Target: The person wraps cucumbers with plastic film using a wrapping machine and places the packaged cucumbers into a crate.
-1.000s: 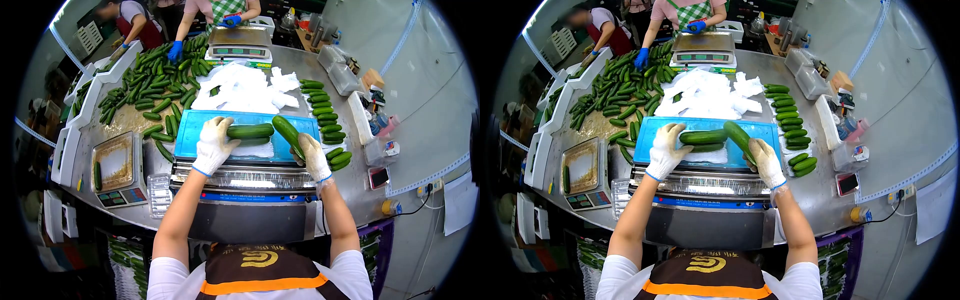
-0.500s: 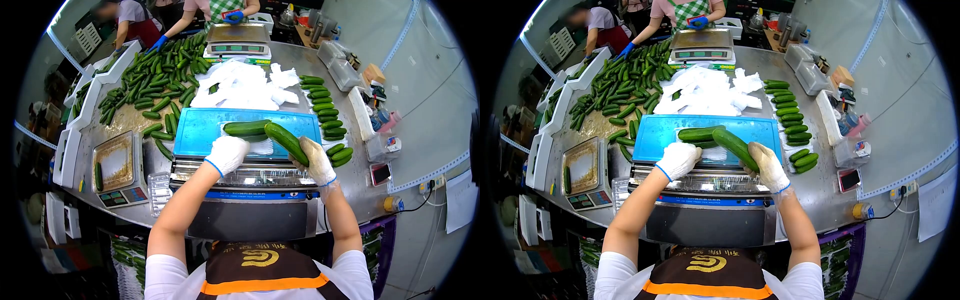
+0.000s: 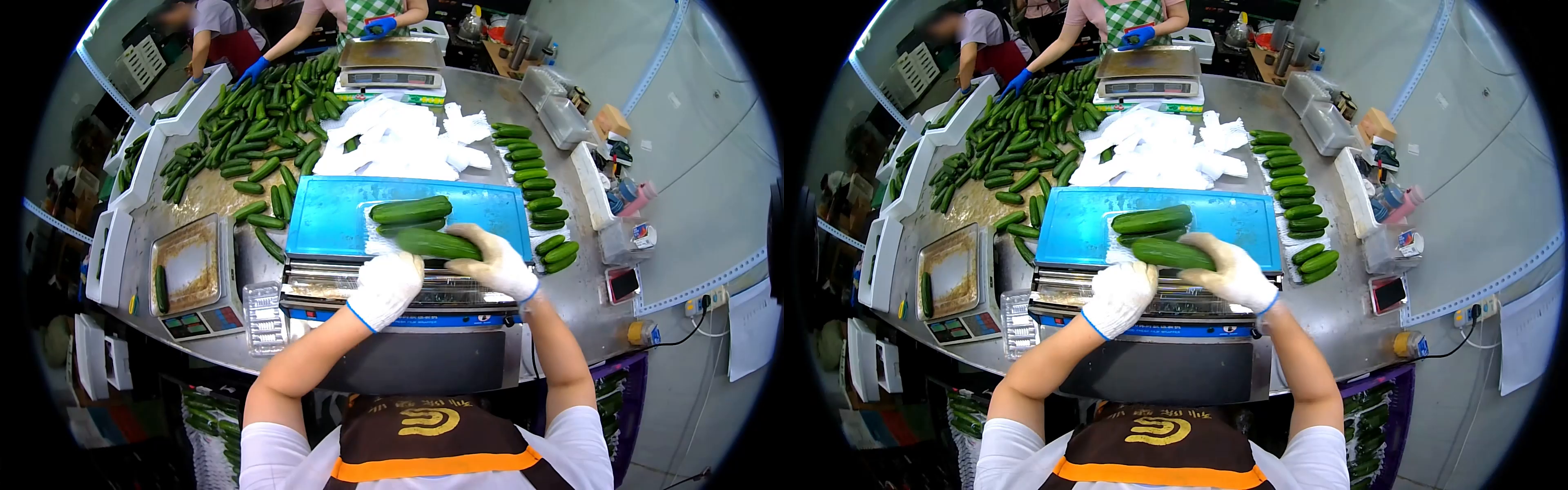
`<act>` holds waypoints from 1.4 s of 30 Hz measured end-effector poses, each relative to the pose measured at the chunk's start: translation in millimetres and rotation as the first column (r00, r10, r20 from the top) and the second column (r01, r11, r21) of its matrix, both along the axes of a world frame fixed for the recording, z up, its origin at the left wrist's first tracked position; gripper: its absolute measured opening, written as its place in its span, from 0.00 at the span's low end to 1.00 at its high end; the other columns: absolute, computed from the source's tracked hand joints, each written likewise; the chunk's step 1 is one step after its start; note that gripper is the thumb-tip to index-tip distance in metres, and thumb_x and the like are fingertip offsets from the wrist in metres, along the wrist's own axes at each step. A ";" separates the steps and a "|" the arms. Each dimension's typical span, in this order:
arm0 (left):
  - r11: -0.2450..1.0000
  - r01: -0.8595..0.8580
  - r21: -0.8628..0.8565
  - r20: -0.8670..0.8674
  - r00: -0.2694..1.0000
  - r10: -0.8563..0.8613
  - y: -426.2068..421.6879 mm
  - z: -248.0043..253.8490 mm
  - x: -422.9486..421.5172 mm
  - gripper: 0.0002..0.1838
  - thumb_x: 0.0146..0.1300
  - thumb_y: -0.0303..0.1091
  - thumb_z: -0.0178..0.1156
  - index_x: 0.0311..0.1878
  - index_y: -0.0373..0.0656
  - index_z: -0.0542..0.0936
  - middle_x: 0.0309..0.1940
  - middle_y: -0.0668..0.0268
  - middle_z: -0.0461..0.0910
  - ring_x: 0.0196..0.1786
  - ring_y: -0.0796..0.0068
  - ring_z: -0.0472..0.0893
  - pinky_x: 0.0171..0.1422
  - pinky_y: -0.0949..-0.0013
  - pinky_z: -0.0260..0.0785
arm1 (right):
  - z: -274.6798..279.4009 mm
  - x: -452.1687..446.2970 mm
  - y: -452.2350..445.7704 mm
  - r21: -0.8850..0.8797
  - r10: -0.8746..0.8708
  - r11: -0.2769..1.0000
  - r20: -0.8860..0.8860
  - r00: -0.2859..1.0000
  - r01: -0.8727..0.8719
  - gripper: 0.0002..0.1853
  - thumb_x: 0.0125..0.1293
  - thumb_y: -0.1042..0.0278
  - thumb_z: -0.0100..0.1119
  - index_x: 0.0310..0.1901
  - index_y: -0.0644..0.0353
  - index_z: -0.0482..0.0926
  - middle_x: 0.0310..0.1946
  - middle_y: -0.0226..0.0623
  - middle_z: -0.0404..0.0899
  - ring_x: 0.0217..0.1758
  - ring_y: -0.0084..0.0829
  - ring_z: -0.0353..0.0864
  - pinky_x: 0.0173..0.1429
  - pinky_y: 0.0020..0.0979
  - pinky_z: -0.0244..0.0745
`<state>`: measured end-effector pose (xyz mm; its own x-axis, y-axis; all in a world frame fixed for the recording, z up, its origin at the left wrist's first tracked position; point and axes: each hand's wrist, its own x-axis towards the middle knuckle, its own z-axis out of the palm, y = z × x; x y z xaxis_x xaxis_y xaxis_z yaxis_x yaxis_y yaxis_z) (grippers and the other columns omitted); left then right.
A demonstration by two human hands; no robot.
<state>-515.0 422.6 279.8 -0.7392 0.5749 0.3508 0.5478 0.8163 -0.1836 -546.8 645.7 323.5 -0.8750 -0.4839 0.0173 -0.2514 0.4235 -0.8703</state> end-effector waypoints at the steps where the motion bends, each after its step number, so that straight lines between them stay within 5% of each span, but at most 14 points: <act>1: 1.000 -0.018 0.002 0.001 1.000 0.018 0.3 -3.1 2.7 0.03 0.53 0.29 0.59 0.31 0.45 0.76 0.22 0.66 0.74 0.25 0.71 0.79 0.21 0.67 0.71 | -10.3 -3.8 -11.1 0.035 0.029 0.999 -0.290 0.957 -0.019 0.29 0.57 0.63 0.71 0.60 0.60 0.74 0.51 0.49 0.81 0.54 0.46 0.82 0.61 0.38 0.75; 3: 0.999 -0.050 0.006 0.003 0.999 0.050 1.6 -4.7 7.0 0.03 0.52 0.29 0.59 0.31 0.45 0.76 0.22 0.66 0.73 0.25 0.71 0.79 0.21 0.67 0.70 | -13.6 -16.1 -34.3 0.216 0.110 0.976 -0.564 0.818 0.017 0.29 0.54 0.64 0.73 0.58 0.58 0.77 0.46 0.47 0.81 0.49 0.48 0.81 0.57 0.42 0.76; 5: 0.998 -0.061 0.032 0.103 0.993 0.058 -1.0 -4.6 8.3 0.03 0.54 0.30 0.59 0.31 0.43 0.76 0.23 0.64 0.78 0.26 0.67 0.82 0.22 0.65 0.72 | -15.8 -20.9 -47.5 0.329 0.213 0.944 -0.603 0.769 -0.004 0.28 0.47 0.64 0.74 0.53 0.57 0.81 0.41 0.41 0.80 0.46 0.47 0.80 0.51 0.47 0.74; 10: 0.960 -0.146 0.239 0.252 0.964 0.084 -32.6 10.7 7.8 0.09 0.58 0.35 0.65 0.40 0.45 0.80 0.22 0.63 0.80 0.25 0.64 0.82 0.26 0.64 0.75 | -17.1 -6.0 -31.4 0.214 -0.014 0.953 -0.675 0.738 0.214 0.22 0.58 0.66 0.69 0.55 0.58 0.80 0.45 0.47 0.82 0.51 0.45 0.80 0.57 0.43 0.76; 13: 0.855 -0.105 0.509 0.005 0.993 0.119 -53.8 31.2 -9.2 0.22 0.55 0.37 0.71 0.53 0.43 0.79 0.37 0.57 0.81 0.37 0.60 0.82 0.40 0.63 0.77 | -45.4 -28.5 -4.5 -0.125 -0.470 0.883 -0.229 0.853 0.453 0.20 0.67 0.64 0.63 0.57 0.65 0.78 0.51 0.47 0.81 0.54 0.36 0.81 0.60 0.35 0.76; 14: 0.821 -0.141 0.553 0.141 0.987 0.075 -55.9 34.1 -15.8 0.31 0.56 0.40 0.71 0.62 0.39 0.74 0.53 0.47 0.77 0.53 0.51 0.78 0.55 0.58 0.75 | -44.7 -35.3 -3.6 -0.161 -0.480 0.874 -0.138 0.866 0.458 0.20 0.68 0.64 0.62 0.57 0.66 0.77 0.51 0.47 0.81 0.54 0.35 0.82 0.60 0.32 0.76; 18: 0.779 -0.164 0.605 0.267 0.964 -0.004 -41.5 19.7 -46.6 0.35 0.57 0.43 0.69 0.64 0.36 0.71 0.63 0.35 0.68 0.64 0.36 0.69 0.70 0.49 0.64 | -37.6 -55.3 -22.7 -0.137 -0.417 0.901 -0.006 0.909 0.412 0.24 0.66 0.59 0.64 0.59 0.66 0.77 0.52 0.49 0.82 0.54 0.34 0.82 0.60 0.30 0.75; 23: 0.819 -0.172 0.548 0.273 0.962 0.020 -37.9 18.4 -45.0 0.27 0.59 0.39 0.67 0.59 0.37 0.75 0.51 0.45 0.77 0.51 0.44 0.76 0.57 0.51 0.70 | -30.3 -59.5 -28.2 0.010 -0.289 0.957 0.070 0.955 0.289 0.27 0.61 0.56 0.70 0.56 0.65 0.79 0.48 0.47 0.85 0.48 0.34 0.85 0.55 0.32 0.78; 28: 0.775 -0.170 0.609 0.235 0.972 0.028 -43.1 18.1 -35.0 0.24 0.58 0.39 0.67 0.57 0.39 0.78 0.47 0.46 0.79 0.48 0.45 0.78 0.52 0.52 0.73 | -24.0 -38.4 -36.0 0.149 -0.204 0.959 -0.224 0.953 0.241 0.24 0.57 0.64 0.72 0.53 0.66 0.79 0.36 0.41 0.83 0.35 0.27 0.82 0.44 0.29 0.79; 34: 0.775 -0.187 0.603 0.326 0.945 -0.026 -50.1 17.0 -42.3 0.24 0.59 0.39 0.66 0.57 0.39 0.78 0.51 0.43 0.77 0.52 0.42 0.77 0.57 0.51 0.71 | -25.9 -54.6 -10.3 0.262 -0.001 0.963 -0.243 0.970 0.067 0.21 0.63 0.65 0.63 0.57 0.61 0.77 0.43 0.48 0.84 0.48 0.46 0.84 0.54 0.38 0.78; 35: 0.774 -0.192 0.603 0.357 0.933 -0.047 -51.4 16.0 -43.8 0.25 0.60 0.40 0.66 0.58 0.39 0.77 0.53 0.42 0.76 0.54 0.41 0.76 0.59 0.51 0.70 | -15.3 -58.4 -8.0 0.368 -0.061 0.918 -0.236 0.970 0.147 0.18 0.65 0.67 0.58 0.56 0.61 0.78 0.43 0.48 0.84 0.48 0.46 0.84 0.54 0.38 0.78; 37: 0.701 -0.269 0.660 0.354 0.935 0.026 -50.6 5.4 -44.4 0.26 0.62 0.41 0.64 0.62 0.40 0.75 0.59 0.41 0.72 0.60 0.40 0.73 0.65 0.51 0.67 | -34.5 -75.3 -1.4 0.166 -0.292 0.923 -0.288 0.912 0.348 0.17 0.66 0.66 0.57 0.55 0.61 0.79 0.44 0.51 0.84 0.49 0.46 0.84 0.54 0.37 0.78; 38: 0.659 -0.305 0.687 0.354 0.933 0.062 -49.4 2.0 -45.3 0.27 0.64 0.42 0.63 0.63 0.40 0.74 0.62 0.40 0.70 0.63 0.40 0.72 0.68 0.52 0.65 | -32.6 -77.3 -6.4 0.038 -0.389 0.917 -0.137 0.911 0.397 0.17 0.67 0.60 0.57 0.53 0.60 0.81 0.46 0.53 0.83 0.50 0.48 0.83 0.56 0.37 0.77; 42: 0.414 -0.450 0.791 0.503 0.864 -0.023 -47.1 -12.2 -60.2 0.27 0.69 0.45 0.56 0.67 0.43 0.72 0.69 0.42 0.65 0.71 0.43 0.66 0.74 0.55 0.59 | -42.2 -82.1 -27.3 0.186 -0.342 0.908 -0.191 0.920 0.376 0.22 0.69 0.50 0.54 0.52 0.59 0.82 0.46 0.52 0.83 0.52 0.49 0.83 0.57 0.39 0.76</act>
